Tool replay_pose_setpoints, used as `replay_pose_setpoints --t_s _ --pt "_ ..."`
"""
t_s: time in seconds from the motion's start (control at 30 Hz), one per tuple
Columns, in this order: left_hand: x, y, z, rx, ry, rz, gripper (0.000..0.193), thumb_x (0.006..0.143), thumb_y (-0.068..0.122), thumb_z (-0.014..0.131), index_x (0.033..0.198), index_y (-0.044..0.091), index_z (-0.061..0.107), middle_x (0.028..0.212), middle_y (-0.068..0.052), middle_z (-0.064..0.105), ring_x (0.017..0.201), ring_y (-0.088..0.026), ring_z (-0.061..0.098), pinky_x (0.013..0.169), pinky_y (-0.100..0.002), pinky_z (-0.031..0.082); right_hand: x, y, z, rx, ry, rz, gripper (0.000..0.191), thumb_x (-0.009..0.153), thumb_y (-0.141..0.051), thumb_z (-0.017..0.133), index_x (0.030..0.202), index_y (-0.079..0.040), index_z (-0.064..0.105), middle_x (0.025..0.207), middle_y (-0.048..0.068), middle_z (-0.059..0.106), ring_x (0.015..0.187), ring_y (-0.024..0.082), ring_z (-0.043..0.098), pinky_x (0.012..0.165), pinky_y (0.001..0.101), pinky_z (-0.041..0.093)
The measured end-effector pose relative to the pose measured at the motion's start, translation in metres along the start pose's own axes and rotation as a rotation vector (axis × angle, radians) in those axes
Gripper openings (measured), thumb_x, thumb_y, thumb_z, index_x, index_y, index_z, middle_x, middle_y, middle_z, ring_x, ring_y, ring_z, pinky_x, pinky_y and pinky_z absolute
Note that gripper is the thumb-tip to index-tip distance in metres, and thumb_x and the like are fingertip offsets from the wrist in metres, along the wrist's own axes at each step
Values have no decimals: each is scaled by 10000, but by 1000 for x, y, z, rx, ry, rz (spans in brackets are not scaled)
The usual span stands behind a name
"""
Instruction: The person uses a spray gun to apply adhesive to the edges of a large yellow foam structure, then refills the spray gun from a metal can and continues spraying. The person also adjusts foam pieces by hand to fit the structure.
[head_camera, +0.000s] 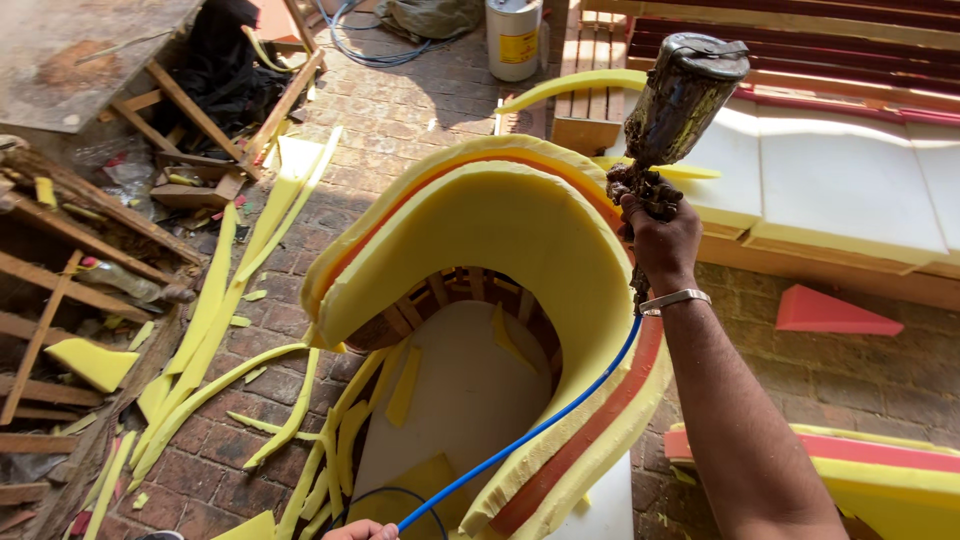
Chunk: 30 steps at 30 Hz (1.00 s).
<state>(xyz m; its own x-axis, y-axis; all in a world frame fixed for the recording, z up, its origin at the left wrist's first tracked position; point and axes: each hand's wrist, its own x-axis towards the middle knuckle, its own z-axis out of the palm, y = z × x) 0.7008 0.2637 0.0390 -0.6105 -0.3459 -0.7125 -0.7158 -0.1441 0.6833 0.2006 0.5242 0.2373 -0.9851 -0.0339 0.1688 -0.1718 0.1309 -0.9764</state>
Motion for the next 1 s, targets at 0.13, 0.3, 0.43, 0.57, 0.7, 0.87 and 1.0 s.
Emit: replay_pose_setpoints --t_s 0.13,0.3,0.43,0.57,0.7,0.87,1.0 --pt "-4 3 -53 -91 138 18 277 811 202 880 772 -63 811 585 -51 675 538 -111 583 544 -279 444 -13 -23 61 50 -35 -52 332 929 -100 761 1250 -58 690 944 11 770 676 85 704 576 233 584" --pt "-20 19 -134 17 245 -28 261 810 260 883 808 7 817 535 12 545 496 -81 457 513 -264 338 -40 -43 137 -36 -84 -52 292 939 -113 775 1222 -59 731 941 25 763 675 90 687 595 240 568" --pt "-42 35 -202 222 331 -91 284 782 366 904 865 95 899 522 31 557 504 -52 497 533 -237 391 -64 -56 194 -63 -119 47 253 943 -128 784 1175 -36 739 939 35 766 687 93 703 630 255 581" --pt "-67 40 -262 329 353 -117 296 759 443 895 900 184 899 514 13 637 513 -59 587 559 -233 460 -105 -66 239 -21 -199 60 260 945 -113 758 1191 -38 725 907 46 749 706 109 689 657 273 571" --pt "-86 40 -309 400 400 -93 314 755 490 879 903 214 891 557 -30 594 549 -95 546 567 -286 435 -152 -73 264 27 -267 91 290 952 -104 718 1233 -37 702 942 37 752 779 116 703 706 267 587" --pt "-102 33 -349 365 502 32 345 713 491 857 911 208 867 594 -39 699 572 -143 648 575 -326 501 -214 -76 285 -3 -327 89 314 986 -95 693 1290 -16 672 968 74 749 851 136 706 770 270 579" --pt "-108 21 -388 364 541 51 341 733 480 847 923 198 854 697 -55 762 684 -178 732 642 -324 553 -269 -75 308 -10 -339 170 433 948 -118 706 1370 -67 622 986 62 757 826 133 719 750 273 591"
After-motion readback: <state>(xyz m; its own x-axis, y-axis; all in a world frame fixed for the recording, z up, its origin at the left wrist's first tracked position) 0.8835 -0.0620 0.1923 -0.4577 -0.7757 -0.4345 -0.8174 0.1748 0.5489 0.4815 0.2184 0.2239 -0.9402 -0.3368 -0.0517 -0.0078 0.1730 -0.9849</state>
